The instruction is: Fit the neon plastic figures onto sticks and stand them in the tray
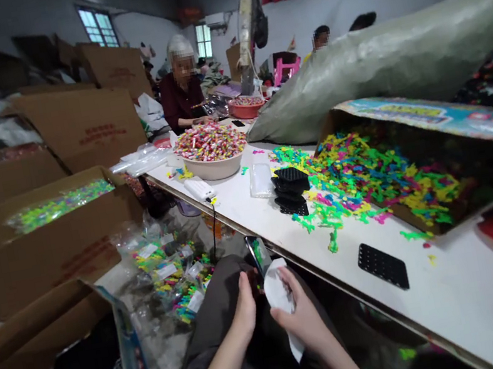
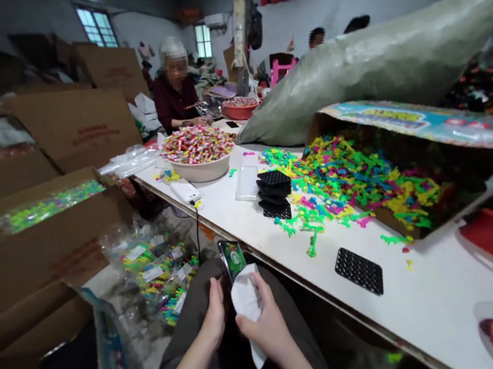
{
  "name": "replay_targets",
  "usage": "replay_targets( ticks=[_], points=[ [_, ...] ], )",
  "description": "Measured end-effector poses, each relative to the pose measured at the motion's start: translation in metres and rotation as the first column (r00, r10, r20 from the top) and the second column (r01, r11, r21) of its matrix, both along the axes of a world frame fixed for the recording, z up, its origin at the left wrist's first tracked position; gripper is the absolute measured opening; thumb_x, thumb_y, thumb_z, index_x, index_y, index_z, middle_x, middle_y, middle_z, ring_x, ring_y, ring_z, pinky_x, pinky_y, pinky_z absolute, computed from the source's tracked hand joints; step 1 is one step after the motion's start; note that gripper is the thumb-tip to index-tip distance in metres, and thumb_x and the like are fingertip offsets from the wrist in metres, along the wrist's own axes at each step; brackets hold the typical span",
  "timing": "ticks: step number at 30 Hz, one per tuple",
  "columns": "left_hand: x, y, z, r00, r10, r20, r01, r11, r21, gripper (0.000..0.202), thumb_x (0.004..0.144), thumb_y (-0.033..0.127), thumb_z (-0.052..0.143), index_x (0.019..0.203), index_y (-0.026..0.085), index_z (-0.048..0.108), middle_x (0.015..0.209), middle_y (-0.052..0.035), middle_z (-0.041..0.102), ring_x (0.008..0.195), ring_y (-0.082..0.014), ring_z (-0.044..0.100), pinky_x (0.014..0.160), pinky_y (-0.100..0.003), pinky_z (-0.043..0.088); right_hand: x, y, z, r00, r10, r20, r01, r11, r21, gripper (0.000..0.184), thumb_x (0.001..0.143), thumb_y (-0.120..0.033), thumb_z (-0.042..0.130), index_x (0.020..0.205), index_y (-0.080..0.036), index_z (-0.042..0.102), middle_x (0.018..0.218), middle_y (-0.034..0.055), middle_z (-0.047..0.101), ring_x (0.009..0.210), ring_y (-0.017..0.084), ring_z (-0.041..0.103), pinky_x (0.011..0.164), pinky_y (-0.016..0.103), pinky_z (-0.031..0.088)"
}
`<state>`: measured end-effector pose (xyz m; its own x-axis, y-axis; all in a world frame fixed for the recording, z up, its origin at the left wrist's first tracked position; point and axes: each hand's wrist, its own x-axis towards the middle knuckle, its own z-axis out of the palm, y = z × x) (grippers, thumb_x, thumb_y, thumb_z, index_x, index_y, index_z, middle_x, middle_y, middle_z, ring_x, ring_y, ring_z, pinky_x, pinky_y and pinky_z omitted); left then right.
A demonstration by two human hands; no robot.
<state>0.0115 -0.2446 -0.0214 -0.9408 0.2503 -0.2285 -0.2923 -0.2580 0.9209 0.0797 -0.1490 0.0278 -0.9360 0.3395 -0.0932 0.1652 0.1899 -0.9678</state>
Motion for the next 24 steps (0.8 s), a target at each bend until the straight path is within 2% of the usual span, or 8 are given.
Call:
replay_targets(
  ticks=[4,7,9,12,15,17,22,24],
  points=[
    [0.022,0.004,0.038,0.958,-0.248,0.144,0.218,0.957,0.192,0.069,0.068,0.072,0.032,0.082,0.013,0.065,0.071,-0.0109,0.065,0.084,-0.0269,0.059,0.074,-0.037,0.045,0.036,-0.026,-0.005,0.998,-0.049,-0.045,0.043,0.991,-0.129,0.084,0.053,-0.024,0.064,0.128,-0.021,0.027,0.131,0.0112,0.033,0.119,0.024,0.037,0.099,0.037,0.032],
    [0.039,0.01,0.06,0.906,-0.375,0.194,0.318,0.909,0.27,0.072,0.062,0.073,0.04,0.084,0.01,0.065,0.073,-0.0118,0.066,0.085,-0.0286,0.059,0.077,-0.038,0.044,0.053,-0.018,-0.004,0.992,-0.117,-0.05,0.095,0.941,-0.324,0.094,0.052,-0.038,0.068,0.131,-0.02,0.021,0.125,0.0139,0.041,0.113,0.026,0.045,0.092,0.037,0.039],
    [0.05,0.014,0.067,0.872,-0.444,0.209,0.368,0.873,0.32,0.073,0.061,0.073,0.043,0.089,0.009,0.064,0.078,-0.0116,0.066,0.087,-0.0285,0.058,0.079,-0.038,0.043,0.066,-0.006,-0.005,0.987,-0.147,-0.06,0.109,0.904,-0.413,0.092,0.05,-0.05,0.069,0.128,-0.019,0.03,0.118,0.0142,0.05,0.108,0.028,0.049,0.088,0.038,0.042],
    [0.067,0.02,0.066,0.799,-0.549,0.247,0.426,0.806,0.411,0.073,0.061,0.071,0.044,0.096,0.01,0.064,0.083,-0.0107,0.066,0.089,-0.0275,0.058,0.083,-0.038,0.041,0.09,0.002,-0.01,0.992,-0.115,-0.055,0.065,0.831,-0.553,0.084,0.047,-0.064,0.065,0.117,-0.021,0.045,0.108,0.0139,0.058,0.099,0.029,0.055,0.083,0.04,0.044],
    [0.079,0.024,0.058,0.687,-0.658,0.309,0.464,0.724,0.51,0.073,0.06,0.07,0.045,0.098,0.01,0.064,0.087,-0.0108,0.066,0.093,-0.0275,0.056,0.087,-0.037,0.039,0.112,-0.005,-0.011,0.993,-0.118,-0.032,0.065,0.728,-0.683,0.087,0.045,-0.07,0.062,0.115,-0.021,0.045,0.104,0.0136,0.061,0.094,0.028,0.058,0.081,0.039,0.045],
    [0.084,0.025,0.053,0.642,-0.697,0.32,0.474,0.688,0.55,0.075,0.059,0.07,0.047,0.099,0.01,0.063,0.09,-0.0113,0.066,0.098,-0.0291,0.054,0.09,-0.038,0.037,0.119,-0.012,-0.01,0.988,-0.157,0.002,0.113,0.7,-0.705,0.09,0.043,-0.069,0.064,0.116,-0.02,0.043,0.104,0.0138,0.061,0.095,0.027,0.058,0.083,0.038,0.044],
    [0.085,0.018,0.043,0.621,-0.739,0.259,0.54,0.644,0.543,0.078,0.049,0.075,0.052,0.093,0.012,0.066,0.093,-0.0127,0.065,0.104,-0.034,0.05,0.094,-0.044,0.032,0.121,-0.012,-0.01,0.985,-0.138,0.104,0.173,0.781,-0.6,0.089,0.037,-0.055,0.075,0.111,-0.017,0.044,0.096,0.0125,0.063,0.087,0.026,0.059,0.079,0.035,0.045],
    [0.083,0.014,0.04,0.674,-0.696,0.246,0.554,0.697,0.455,0.077,0.048,0.075,0.053,0.094,0.014,0.066,0.098,-0.0128,0.064,0.109,-0.0339,0.046,0.096,-0.043,0.031,0.118,-0.006,-0.011,0.98,-0.109,0.165,0.18,0.835,-0.52,0.075,0.041,-0.043,0.075,0.105,-0.016,0.048,0.085,0.0096,0.065,0.075,0.024,0.061,0.071,0.033,0.048]
  ],
)
